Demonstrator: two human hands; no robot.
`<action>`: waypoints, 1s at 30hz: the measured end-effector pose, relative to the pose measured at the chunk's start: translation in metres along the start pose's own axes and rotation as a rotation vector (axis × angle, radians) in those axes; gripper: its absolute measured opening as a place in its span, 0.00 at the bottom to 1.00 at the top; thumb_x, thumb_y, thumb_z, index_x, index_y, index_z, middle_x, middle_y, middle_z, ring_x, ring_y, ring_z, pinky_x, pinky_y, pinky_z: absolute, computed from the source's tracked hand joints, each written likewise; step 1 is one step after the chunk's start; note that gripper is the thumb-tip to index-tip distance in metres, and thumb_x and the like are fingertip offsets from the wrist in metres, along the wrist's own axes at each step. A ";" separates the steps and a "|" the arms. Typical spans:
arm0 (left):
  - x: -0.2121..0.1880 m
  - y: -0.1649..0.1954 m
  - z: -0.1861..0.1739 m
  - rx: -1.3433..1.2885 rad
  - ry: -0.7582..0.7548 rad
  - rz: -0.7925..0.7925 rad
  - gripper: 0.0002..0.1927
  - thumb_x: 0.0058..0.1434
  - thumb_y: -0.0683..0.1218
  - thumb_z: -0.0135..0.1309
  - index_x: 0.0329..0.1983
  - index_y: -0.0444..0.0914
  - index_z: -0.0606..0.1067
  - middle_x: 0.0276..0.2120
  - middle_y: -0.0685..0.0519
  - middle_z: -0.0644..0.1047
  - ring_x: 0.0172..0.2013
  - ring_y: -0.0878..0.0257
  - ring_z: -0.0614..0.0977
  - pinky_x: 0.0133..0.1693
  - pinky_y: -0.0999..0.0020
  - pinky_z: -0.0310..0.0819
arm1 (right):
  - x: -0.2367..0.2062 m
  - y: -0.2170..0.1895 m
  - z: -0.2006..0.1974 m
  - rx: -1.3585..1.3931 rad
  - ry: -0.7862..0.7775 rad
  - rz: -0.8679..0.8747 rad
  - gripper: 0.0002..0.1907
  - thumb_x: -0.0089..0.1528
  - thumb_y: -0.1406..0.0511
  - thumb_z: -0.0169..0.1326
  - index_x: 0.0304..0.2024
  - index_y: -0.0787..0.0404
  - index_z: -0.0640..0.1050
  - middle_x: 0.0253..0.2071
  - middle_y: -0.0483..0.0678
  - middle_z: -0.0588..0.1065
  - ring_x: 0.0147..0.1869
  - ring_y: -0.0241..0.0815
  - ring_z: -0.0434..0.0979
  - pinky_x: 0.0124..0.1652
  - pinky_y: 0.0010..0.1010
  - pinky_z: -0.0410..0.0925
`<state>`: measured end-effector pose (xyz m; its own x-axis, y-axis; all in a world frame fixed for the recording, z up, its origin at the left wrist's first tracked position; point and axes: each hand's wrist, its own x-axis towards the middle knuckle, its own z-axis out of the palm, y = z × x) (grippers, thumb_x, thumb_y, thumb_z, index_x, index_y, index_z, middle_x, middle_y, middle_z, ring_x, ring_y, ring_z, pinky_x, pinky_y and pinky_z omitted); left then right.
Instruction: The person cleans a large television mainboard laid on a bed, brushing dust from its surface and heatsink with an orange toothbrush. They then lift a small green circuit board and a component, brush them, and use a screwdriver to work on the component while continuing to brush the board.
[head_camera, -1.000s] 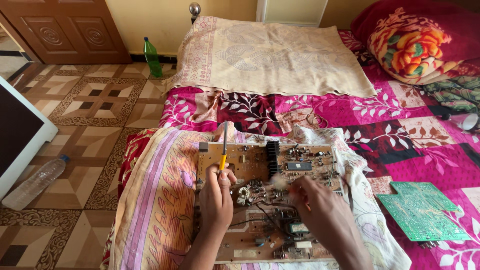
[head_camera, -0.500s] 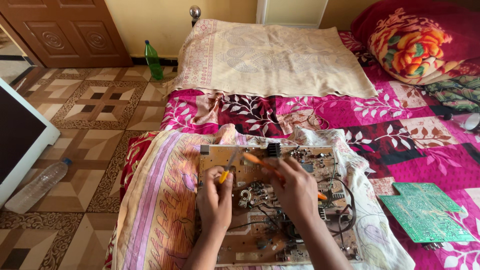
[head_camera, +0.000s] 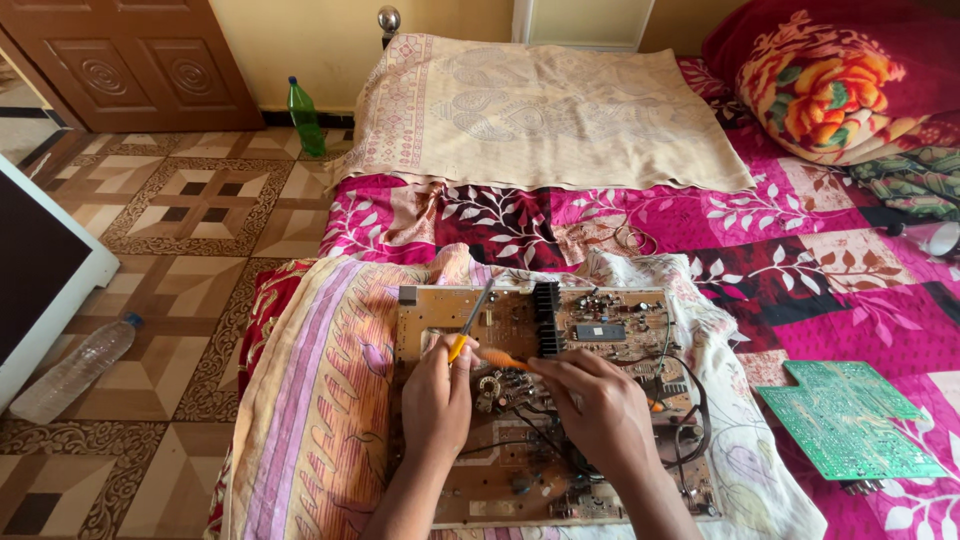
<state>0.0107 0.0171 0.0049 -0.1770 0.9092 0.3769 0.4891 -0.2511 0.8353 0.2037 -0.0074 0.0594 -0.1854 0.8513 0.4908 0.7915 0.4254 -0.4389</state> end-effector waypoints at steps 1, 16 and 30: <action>0.001 -0.002 0.002 0.070 -0.014 0.022 0.14 0.72 0.51 0.41 0.44 0.39 0.76 0.32 0.51 0.82 0.35 0.58 0.84 0.37 0.62 0.76 | -0.002 0.002 0.001 -0.019 0.012 -0.036 0.16 0.55 0.69 0.61 0.45 0.50 0.86 0.40 0.44 0.82 0.40 0.46 0.82 0.39 0.36 0.74; 0.001 -0.013 0.013 0.351 -0.102 0.118 0.12 0.70 0.46 0.46 0.46 0.34 0.75 0.39 0.45 0.82 0.39 0.50 0.83 0.48 0.56 0.75 | -0.006 0.015 0.010 0.001 -0.053 0.143 0.17 0.53 0.71 0.62 0.42 0.48 0.88 0.37 0.43 0.82 0.36 0.43 0.83 0.37 0.33 0.75; 0.001 0.002 -0.002 0.088 -0.016 0.120 0.14 0.70 0.51 0.48 0.41 0.37 0.78 0.34 0.49 0.81 0.36 0.54 0.82 0.38 0.58 0.74 | 0.000 0.030 0.000 0.696 0.400 0.211 0.20 0.69 0.71 0.51 0.64 0.68 0.72 0.48 0.55 0.77 0.50 0.41 0.78 0.48 0.32 0.72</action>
<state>0.0101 0.0167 0.0074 -0.0994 0.8799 0.4646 0.5786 -0.3287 0.7464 0.2272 0.0051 0.0457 0.2515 0.8172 0.5185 0.2206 0.4732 -0.8529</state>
